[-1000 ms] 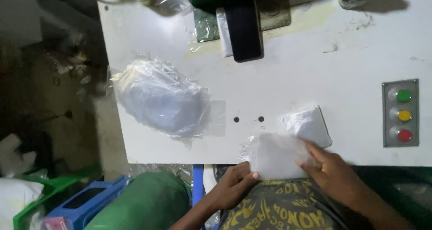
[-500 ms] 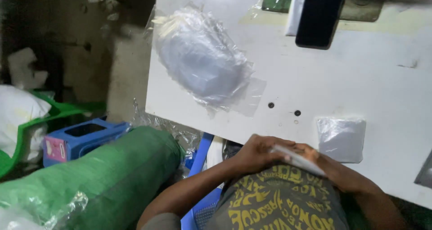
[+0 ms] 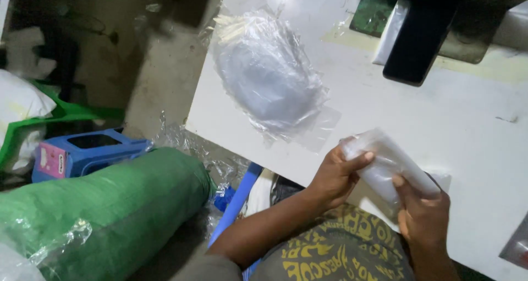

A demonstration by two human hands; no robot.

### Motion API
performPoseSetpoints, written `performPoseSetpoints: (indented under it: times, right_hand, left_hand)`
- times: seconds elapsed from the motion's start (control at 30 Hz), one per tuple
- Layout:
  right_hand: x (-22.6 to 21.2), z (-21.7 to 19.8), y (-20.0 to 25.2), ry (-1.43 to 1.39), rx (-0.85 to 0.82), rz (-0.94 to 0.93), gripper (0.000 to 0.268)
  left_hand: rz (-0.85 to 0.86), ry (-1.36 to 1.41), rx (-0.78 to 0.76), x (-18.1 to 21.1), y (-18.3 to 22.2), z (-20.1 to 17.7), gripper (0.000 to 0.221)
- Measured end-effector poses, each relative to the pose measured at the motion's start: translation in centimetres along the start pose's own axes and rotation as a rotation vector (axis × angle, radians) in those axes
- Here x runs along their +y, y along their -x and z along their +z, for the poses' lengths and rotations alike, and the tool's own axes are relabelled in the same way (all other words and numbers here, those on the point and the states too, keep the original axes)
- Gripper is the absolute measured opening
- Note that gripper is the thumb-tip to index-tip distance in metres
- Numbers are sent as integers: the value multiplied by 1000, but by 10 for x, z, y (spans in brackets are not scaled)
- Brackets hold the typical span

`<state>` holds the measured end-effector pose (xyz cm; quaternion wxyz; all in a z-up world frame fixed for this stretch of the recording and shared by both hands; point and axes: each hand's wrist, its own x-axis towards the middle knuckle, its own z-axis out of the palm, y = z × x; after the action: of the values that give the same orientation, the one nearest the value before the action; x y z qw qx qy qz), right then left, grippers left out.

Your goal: Folding plastic bags and packing them into a larger plastic sleeve

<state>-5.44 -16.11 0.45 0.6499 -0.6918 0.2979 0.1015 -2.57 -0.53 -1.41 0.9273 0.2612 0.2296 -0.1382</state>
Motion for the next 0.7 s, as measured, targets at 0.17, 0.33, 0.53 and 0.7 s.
performPoseSetpoints:
  times: [0.17,0.33,0.53,0.7]
  right_hand:
    - [17,12,-18,-329,-280,-16,60]
    - [24,0,-23,-122,-204,69,45]
    - [43,-44,-67,-9,-47,-301,40]
    - [-33,-28,-34,73,30,-100,23]
  left_hand:
    - [147,-66,-173,8,4,5,56]
    - [573,-686,-93,101,-21,-7,26]
    - [679,-1618,358,134,-69,-89,17]
    - [663,-1317,115,149,-33,-57,19]
